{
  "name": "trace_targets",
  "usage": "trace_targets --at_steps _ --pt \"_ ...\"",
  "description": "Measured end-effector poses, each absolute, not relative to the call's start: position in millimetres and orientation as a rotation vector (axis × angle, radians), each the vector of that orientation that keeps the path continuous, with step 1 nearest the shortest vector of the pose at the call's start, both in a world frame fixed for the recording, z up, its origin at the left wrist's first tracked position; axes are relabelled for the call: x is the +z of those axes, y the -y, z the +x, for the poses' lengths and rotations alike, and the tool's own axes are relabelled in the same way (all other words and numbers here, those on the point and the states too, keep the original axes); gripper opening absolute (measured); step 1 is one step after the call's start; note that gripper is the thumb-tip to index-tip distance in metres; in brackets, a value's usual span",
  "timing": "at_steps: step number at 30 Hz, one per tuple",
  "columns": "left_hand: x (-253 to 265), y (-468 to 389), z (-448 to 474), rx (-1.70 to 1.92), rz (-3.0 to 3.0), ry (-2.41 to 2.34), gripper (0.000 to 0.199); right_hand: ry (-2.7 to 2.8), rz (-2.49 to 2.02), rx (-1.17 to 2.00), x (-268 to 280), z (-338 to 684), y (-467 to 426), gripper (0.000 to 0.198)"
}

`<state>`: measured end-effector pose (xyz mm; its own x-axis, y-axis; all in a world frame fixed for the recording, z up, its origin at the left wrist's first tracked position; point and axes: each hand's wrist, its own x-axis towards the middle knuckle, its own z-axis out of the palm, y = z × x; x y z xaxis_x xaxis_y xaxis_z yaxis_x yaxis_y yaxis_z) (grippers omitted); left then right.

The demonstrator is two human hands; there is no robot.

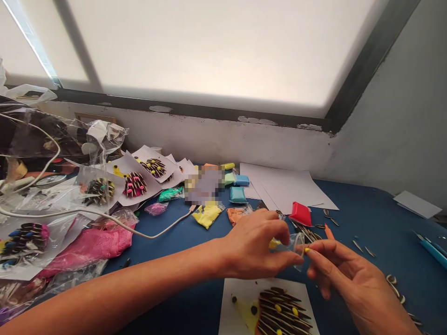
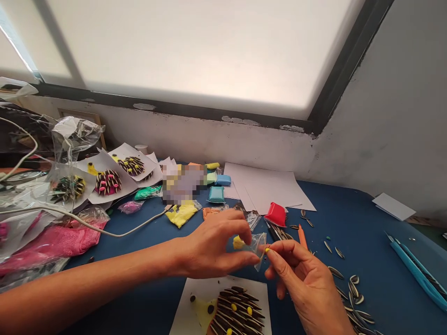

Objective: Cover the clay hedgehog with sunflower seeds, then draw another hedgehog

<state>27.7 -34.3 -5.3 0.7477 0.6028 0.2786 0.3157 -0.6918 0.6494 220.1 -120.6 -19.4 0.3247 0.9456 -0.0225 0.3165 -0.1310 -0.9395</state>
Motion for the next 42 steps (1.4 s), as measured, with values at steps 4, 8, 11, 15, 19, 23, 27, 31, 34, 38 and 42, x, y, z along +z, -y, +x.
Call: trace_targets --at_steps 4,8,11,15,19,23,27,31,34,38,42 --pt "-2.7 38.8 30.4 0.547 2.202 -0.652 0.024 1.299 -1.610 0.813 -15.7 217.2 125.2 0.042" --pt "-3.9 38.6 31.6 0.520 2.053 -0.694 0.014 1.379 -1.575 0.718 -12.3 213.3 127.1 0.038" --pt "-4.9 38.5 31.3 0.514 1.978 -0.704 0.019 1.440 -1.534 0.637 -7.9 208.8 125.8 0.035" --pt "-5.1 39.8 31.1 0.523 1.885 -0.694 0.014 1.465 -1.515 0.599 -6.7 205.3 124.3 0.034" --pt "-3.3 41.8 31.6 0.520 1.809 -0.663 0.013 1.460 -1.503 0.562 -11.3 207.4 127.0 0.030" --pt "-1.2 42.3 31.5 0.506 1.764 -0.652 0.015 1.500 -1.499 0.501 -15.1 211.5 131.7 0.020" --pt "-3.4 41.1 31.1 0.460 1.715 -0.654 0.022 1.491 -1.487 0.406 -8.4 204.8 132.3 0.015" --pt "-11.1 40.5 32.3 0.466 1.625 -0.582 0.028 1.392 -1.401 0.329 -1.1 193.1 132.2 0.021" --pt "-14.4 41.7 33.7 0.454 1.499 -0.483 0.029 1.408 -1.387 0.243 -5.3 192.9 135.6 0.019" --pt "-9.4 44.4 33.4 0.402 1.408 -0.439 0.020 1.518 -1.448 0.032 -16.9 204.1 142.9 0.011" --pt "-2.2 47.1 32.5 0.325 1.369 -0.470 0.023 1.675 -1.423 -0.168 -23.3 212.5 146.7 0.009"
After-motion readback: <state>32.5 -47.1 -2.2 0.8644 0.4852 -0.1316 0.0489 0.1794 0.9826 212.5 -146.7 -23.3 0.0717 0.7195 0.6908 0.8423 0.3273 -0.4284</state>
